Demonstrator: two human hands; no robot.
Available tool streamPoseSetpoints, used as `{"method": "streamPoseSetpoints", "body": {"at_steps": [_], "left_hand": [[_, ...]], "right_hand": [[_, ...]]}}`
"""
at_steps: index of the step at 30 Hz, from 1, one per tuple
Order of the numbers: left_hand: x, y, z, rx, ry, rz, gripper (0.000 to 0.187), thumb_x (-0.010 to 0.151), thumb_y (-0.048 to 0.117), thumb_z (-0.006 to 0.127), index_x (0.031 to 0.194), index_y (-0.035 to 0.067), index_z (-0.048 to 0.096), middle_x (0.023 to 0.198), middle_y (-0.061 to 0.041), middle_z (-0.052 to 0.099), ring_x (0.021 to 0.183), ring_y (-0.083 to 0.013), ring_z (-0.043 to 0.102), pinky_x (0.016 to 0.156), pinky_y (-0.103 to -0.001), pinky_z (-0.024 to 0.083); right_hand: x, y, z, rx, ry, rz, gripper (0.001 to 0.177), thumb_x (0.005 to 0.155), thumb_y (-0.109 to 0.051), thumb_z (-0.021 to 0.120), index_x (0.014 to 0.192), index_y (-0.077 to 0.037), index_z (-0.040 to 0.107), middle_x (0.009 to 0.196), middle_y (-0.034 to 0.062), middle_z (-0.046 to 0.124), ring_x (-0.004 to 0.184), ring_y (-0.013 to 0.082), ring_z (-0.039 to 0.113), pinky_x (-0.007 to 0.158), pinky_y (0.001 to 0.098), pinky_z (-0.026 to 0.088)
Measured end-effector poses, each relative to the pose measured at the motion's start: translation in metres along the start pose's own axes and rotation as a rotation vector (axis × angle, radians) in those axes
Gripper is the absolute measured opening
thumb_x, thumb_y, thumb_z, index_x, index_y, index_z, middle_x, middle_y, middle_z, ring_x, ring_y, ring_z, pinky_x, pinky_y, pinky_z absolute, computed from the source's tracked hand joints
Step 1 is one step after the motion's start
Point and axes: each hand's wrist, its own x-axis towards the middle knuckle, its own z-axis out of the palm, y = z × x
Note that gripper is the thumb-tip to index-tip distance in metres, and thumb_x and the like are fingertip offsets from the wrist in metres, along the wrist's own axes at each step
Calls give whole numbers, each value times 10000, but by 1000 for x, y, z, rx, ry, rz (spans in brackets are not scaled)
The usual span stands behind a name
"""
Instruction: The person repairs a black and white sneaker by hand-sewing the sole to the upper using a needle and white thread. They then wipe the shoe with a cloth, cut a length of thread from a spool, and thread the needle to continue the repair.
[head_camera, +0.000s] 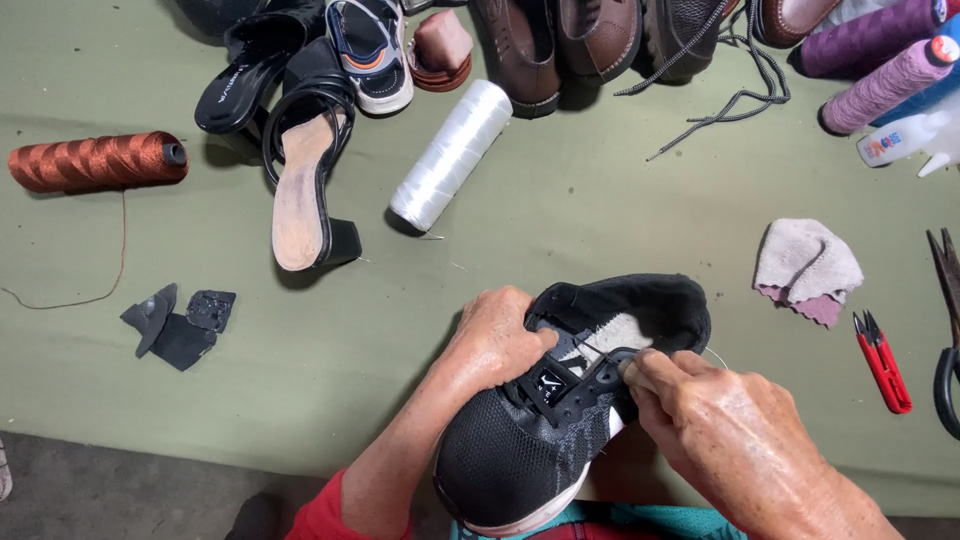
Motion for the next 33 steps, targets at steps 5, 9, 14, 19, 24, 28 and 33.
{"method": "streamPoseSetpoints", "body": {"at_steps": [5, 9, 14, 19, 24, 28, 33], "left_hand": [[-2, 0, -1, -1, -5, 10, 227, 767, 359, 592, 690, 146, 604, 704, -112, 675, 738, -353, 621, 732, -427, 512], [-1, 0, 0, 7, -5, 10, 234, 774, 372, 589, 720, 148, 631, 764, -145, 710, 788, -396, 636, 758, -446, 516], [-8, 4, -3, -7, -4, 11, 201, 783, 347, 576, 708, 165, 618, 713, -125, 674, 754, -381, 606, 758, -440, 518], [-18, 5, 9, -41, 17, 32, 172, 798, 297, 562, 779, 184, 690, 706, -102, 679, 750, -357, 628, 760, -438, 534], [-26, -14, 64, 120, 394, 418, 256, 757, 132, 796, 993, 102, 703, 874, -138, 660, 782, -447, 631, 644, -586, 491], [-57, -11, 83, 239, 687, 634, 341, 546, 59, 722, 821, 106, 525, 839, -99, 536, 751, -354, 517, 592, -511, 423], [-85, 19, 80, 473, 1122, 807, 176, 743, 11, 450, 839, 56, 590, 717, -68, 434, 572, -252, 384, 454, -367, 309]], "right_hand": [[1, -2, 0, -38, -62, 31, 199, 966, -569, 488, 1052, -409, 571, 786, -87, 634, 638, 295, 690, 445, 485, 533], [-1, -3, 6, -45, 7, 33, 219, 974, -575, 498, 994, -365, 558, 744, -77, 615, 593, 322, 674, 416, 495, 515], [-9, -7, 19, 15, 61, 62, 242, 978, -555, 484, 978, -319, 536, 800, -78, 628, 592, 357, 668, 409, 526, 525], [-23, -15, 34, 23, 169, 52, 268, 1005, -536, 460, 955, -277, 507, 746, -60, 557, 460, 346, 617, 344, 503, 506], [-38, -14, 73, 79, 601, -40, 129, 1030, -319, 555, 1112, -239, 613, 851, -105, 594, 484, 123, 495, 366, 308, 371], [-58, -18, 103, 306, 661, -30, 261, 951, -325, 675, 1104, -127, 601, 885, -32, 604, 617, 111, 620, 438, 357, 462], [-61, -43, 125, 761, 791, 382, 169, 854, -353, 562, 861, -194, 619, 721, -49, 606, 475, 184, 461, 523, 293, 377]]}}
